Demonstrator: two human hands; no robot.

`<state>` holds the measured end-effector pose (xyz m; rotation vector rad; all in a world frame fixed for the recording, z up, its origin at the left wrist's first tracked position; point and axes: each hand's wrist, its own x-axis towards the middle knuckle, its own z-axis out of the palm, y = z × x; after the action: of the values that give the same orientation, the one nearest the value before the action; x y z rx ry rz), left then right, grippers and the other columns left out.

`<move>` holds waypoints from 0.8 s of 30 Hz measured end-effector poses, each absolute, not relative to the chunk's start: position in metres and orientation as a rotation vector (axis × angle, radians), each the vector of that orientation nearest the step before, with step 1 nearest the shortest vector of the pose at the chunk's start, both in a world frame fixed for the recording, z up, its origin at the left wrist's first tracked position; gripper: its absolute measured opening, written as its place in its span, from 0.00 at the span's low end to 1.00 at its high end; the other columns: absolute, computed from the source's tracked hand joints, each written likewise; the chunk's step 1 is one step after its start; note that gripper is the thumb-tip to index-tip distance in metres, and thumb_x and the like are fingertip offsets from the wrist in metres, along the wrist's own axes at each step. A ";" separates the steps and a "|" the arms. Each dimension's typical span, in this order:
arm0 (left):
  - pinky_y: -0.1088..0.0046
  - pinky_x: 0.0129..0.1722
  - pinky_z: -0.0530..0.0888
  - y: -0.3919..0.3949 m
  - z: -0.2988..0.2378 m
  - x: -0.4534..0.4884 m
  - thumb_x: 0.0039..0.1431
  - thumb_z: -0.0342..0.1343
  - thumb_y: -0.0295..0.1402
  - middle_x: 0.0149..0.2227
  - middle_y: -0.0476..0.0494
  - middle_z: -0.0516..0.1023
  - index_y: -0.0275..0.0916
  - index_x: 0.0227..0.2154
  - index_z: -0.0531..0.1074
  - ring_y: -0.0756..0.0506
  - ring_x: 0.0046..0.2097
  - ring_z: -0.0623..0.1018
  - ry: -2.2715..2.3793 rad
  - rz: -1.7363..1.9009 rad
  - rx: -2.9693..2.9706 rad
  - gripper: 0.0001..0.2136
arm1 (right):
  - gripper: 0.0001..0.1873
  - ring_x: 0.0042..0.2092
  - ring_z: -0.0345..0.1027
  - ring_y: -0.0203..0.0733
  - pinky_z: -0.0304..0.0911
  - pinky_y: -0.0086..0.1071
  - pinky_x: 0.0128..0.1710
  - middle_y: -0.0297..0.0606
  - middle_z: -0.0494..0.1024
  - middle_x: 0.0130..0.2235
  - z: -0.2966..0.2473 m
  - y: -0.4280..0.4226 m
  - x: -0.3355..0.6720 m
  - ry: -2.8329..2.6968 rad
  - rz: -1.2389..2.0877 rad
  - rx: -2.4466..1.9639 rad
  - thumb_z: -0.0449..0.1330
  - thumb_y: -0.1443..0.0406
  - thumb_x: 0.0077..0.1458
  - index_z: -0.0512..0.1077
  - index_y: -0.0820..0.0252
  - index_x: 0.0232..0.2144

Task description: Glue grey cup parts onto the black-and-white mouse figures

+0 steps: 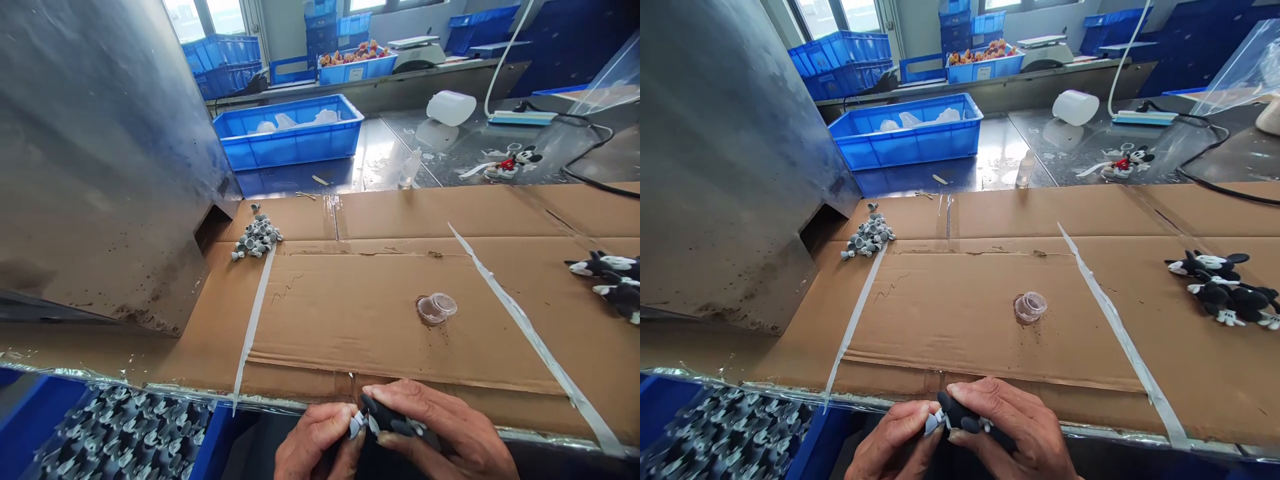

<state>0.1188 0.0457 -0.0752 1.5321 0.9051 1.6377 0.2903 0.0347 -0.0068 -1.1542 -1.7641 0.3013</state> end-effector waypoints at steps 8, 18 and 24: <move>0.79 0.36 0.79 0.046 -0.077 0.123 0.64 0.66 0.30 0.34 0.48 0.86 0.44 0.43 0.82 0.49 0.33 0.84 0.904 1.683 1.532 0.07 | 0.14 0.40 0.83 0.39 0.77 0.20 0.44 0.35 0.87 0.42 -0.013 0.030 0.292 -1.772 0.349 -1.176 0.67 0.65 0.64 0.77 0.53 0.51; 0.78 0.34 0.79 0.046 -0.075 0.123 0.62 0.66 0.29 0.33 0.46 0.86 0.44 0.42 0.82 0.49 0.32 0.84 0.909 1.694 1.523 0.06 | 0.17 0.41 0.83 0.41 0.77 0.22 0.45 0.34 0.86 0.43 -0.022 0.025 0.296 -1.780 0.356 -1.202 0.68 0.68 0.61 0.77 0.52 0.52; 0.80 0.34 0.79 0.044 -0.065 0.122 0.64 0.65 0.31 0.33 0.47 0.85 0.43 0.41 0.82 0.50 0.30 0.84 0.938 1.711 1.564 0.04 | 0.19 0.42 0.83 0.42 0.78 0.24 0.46 0.35 0.86 0.44 -0.014 0.023 0.293 -1.771 0.382 -1.204 0.68 0.68 0.61 0.76 0.51 0.54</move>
<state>0.1221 0.0440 -0.0645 1.5639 0.9379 1.7111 0.2928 0.0233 -0.0138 -1.2039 -1.7706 0.3824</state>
